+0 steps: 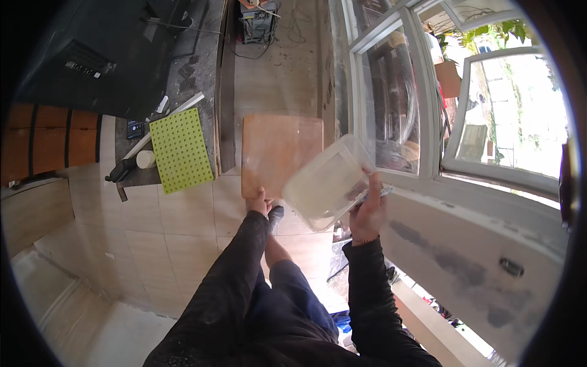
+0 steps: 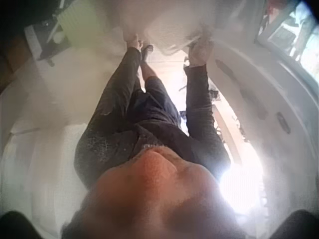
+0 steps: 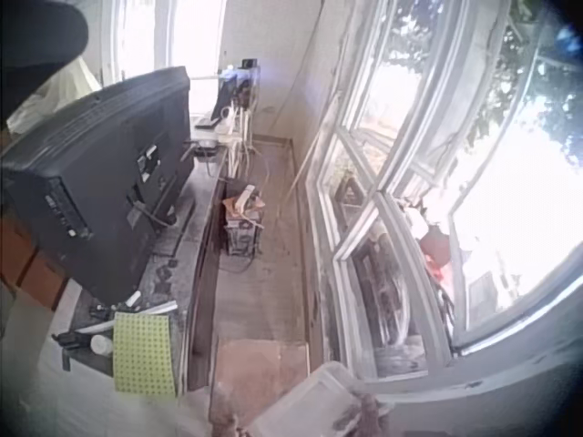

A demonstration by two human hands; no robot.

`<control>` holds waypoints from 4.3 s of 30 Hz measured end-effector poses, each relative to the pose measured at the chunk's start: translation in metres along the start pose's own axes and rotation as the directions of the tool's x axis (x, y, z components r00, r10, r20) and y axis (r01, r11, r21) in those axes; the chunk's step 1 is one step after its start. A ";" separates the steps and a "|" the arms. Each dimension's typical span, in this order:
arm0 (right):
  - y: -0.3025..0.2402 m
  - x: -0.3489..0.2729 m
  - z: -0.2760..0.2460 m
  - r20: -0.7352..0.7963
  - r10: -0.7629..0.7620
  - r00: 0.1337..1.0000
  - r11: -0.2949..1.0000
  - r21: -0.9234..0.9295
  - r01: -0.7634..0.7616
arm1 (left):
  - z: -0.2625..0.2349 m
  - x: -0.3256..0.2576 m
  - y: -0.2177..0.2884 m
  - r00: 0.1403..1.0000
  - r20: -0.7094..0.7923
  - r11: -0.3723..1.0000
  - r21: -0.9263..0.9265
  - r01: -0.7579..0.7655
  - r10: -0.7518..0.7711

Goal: The person paints a white door frame using a paintbrush and a small container of white paint. They repeatedly dip the brush and apply paint to the vertical and horizontal sections of the frame while sitting on the floor.

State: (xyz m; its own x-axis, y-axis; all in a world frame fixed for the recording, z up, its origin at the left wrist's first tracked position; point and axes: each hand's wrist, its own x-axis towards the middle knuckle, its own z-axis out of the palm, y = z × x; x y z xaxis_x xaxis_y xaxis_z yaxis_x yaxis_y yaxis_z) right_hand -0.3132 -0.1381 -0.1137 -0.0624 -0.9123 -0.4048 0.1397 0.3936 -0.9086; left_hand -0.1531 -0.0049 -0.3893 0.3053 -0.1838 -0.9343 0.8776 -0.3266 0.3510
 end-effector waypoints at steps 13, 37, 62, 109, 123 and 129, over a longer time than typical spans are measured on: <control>-0.021 -0.105 -0.026 0.105 -0.012 0.994 0.976 -0.216 0.035 | -0.189 0.001 -0.048 0.997 0.002 0.991 0.113 -0.078 0.078; 0.053 -0.093 0.081 0.479 0.343 0.808 0.886 -0.450 -0.110 | -0.469 0.047 0.101 0.780 -0.511 0.844 0.535 -0.040 0.361; -0.067 0.034 0.161 0.521 0.275 0.808 0.950 -0.274 -0.147 | -0.195 -0.272 0.069 0.961 0.187 0.767 0.578 -0.277 0.206; -0.459 0.495 0.247 0.180 -0.284 0.942 0.806 -0.486 0.337 | 0.720 -0.134 0.674 0.385 0.856 0.818 0.475 -0.324 -0.345; -0.570 0.470 0.292 0.050 -0.472 0.880 0.543 -0.770 0.335 | 0.824 -0.135 0.677 0.319 0.775 0.691 0.631 -0.353 -0.545; -0.547 0.472 0.307 0.193 -0.483 0.854 0.396 -0.821 0.410 | 0.802 -0.148 0.647 0.296 0.791 0.758 0.605 -0.244 -0.535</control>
State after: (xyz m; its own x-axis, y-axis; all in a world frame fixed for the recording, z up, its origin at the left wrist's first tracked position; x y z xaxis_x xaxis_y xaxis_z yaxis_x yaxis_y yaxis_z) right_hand -0.1159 -0.8187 0.2243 0.0704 -0.9911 0.1130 -0.7820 -0.1251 -0.6106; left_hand 0.0731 -0.9322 0.0249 -0.6716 -0.6129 -0.4162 0.3673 -0.7633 0.5314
